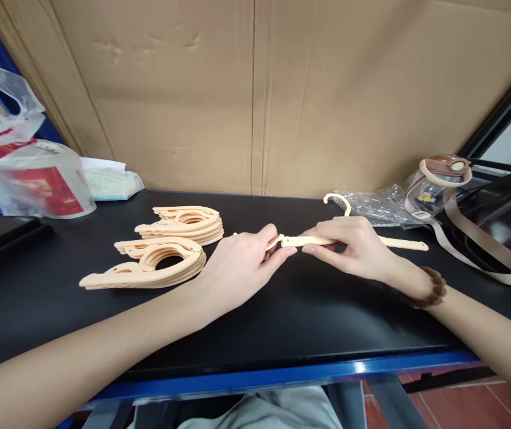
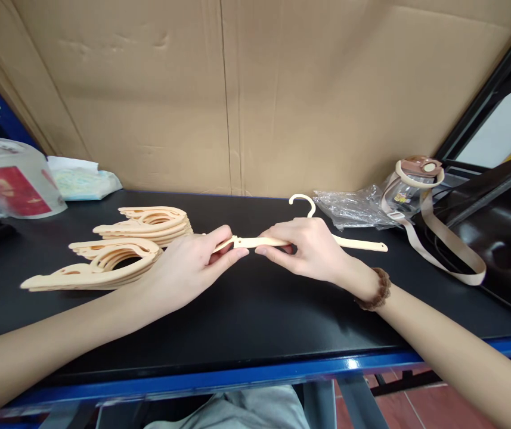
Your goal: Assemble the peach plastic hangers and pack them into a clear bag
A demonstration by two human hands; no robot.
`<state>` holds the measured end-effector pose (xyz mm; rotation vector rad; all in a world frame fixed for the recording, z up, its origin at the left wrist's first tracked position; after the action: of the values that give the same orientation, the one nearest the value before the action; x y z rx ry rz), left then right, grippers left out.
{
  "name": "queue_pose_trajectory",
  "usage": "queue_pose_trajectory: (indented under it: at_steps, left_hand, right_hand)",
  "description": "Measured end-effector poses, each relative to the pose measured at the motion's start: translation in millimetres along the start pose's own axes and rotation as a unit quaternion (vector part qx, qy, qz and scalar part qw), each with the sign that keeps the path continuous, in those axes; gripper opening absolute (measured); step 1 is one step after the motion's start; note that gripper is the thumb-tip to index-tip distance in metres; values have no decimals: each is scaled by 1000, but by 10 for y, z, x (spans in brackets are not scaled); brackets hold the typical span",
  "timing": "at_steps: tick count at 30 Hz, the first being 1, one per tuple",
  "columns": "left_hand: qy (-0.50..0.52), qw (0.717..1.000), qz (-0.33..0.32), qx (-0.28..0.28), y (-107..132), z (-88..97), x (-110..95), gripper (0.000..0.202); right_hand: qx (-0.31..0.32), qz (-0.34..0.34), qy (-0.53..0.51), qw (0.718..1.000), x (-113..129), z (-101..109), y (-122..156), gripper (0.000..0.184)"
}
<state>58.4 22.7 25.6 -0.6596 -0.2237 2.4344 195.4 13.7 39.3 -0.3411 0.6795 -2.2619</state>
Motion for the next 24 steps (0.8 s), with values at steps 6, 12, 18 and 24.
queue_pose_trajectory:
  at_steps: [6,12,18,24]
  left_hand:
    - [8,1000,-19,6,0,-67,26,35]
    - [-19,999,-34,31,8,-140,45,35]
    - [-115,991,-54,36,27,-165,12,32]
    - [-172,982,-69,48,45,-185,-29,31]
  right_hand:
    - [28,4,-1,1000,-10,-54,5,27]
    - [43,14,13,999,1,-92,13,29]
    - [49,16,19,998,6,-99,21,33]
    - [52,24,18,998,36,-100,10,32]
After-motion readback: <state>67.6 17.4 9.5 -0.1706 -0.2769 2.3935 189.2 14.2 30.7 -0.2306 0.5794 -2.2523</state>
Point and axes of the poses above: each hand's wrist, its own y-axis away from the middle knuckle, its own z-axis out of the back of the hand, x = y × z, the point moved 8 cm from there along -y, towards the middle knuckle, and after that the axes turned 6 degrees about y, right-handed, at the moved point
